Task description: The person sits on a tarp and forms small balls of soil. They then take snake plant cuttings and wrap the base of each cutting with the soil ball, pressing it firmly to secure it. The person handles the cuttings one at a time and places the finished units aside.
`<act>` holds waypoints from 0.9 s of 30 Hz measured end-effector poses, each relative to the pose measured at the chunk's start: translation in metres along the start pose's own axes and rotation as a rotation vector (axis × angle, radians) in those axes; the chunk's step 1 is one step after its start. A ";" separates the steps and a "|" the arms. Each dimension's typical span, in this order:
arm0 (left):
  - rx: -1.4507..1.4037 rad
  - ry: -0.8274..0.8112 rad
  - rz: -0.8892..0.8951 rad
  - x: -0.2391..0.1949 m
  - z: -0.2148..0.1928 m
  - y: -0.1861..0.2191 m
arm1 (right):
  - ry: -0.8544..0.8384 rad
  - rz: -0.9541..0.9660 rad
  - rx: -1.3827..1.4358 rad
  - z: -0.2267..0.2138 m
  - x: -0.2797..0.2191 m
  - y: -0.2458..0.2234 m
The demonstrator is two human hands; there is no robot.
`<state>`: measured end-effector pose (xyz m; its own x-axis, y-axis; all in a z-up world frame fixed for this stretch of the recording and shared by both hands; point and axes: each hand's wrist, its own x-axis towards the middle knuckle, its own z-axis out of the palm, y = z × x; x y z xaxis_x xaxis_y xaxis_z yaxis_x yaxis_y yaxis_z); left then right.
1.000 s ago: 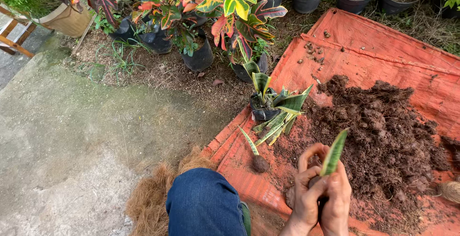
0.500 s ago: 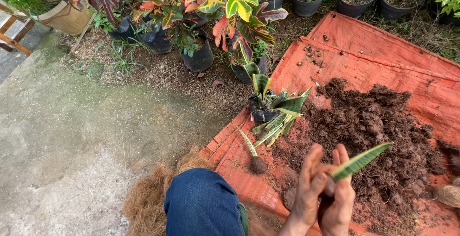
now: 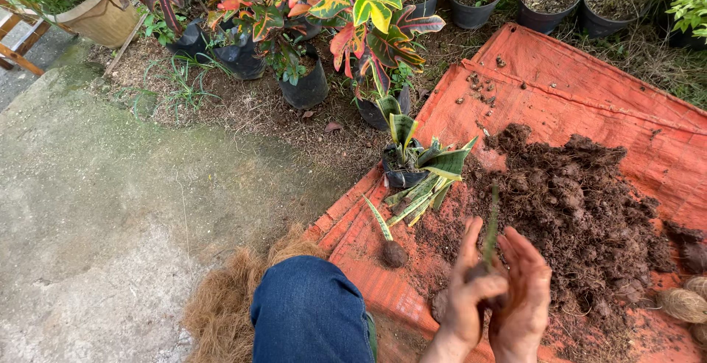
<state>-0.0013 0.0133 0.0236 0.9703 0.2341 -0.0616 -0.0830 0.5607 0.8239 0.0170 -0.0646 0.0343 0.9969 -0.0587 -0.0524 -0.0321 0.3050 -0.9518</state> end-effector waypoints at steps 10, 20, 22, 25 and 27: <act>0.218 0.043 0.108 0.003 -0.001 -0.014 | 0.078 0.092 -0.027 -0.004 -0.001 0.007; -0.423 0.430 -0.151 0.008 -0.001 0.000 | -0.143 -0.083 0.399 0.008 -0.003 -0.015; -0.407 0.289 -0.116 0.004 -0.009 -0.009 | 0.027 0.014 0.308 0.008 -0.002 -0.015; -0.139 0.073 -0.090 -0.008 -0.020 -0.028 | 0.170 0.111 0.272 0.006 -0.003 -0.013; 0.084 -0.057 0.002 -0.009 -0.018 -0.036 | 0.171 0.139 0.150 0.005 0.000 -0.013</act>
<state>-0.0116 0.0052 -0.0157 0.9816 0.1883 -0.0301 -0.0675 0.4909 0.8686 0.0176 -0.0634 0.0483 0.9566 -0.1620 -0.2421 -0.1443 0.4584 -0.8770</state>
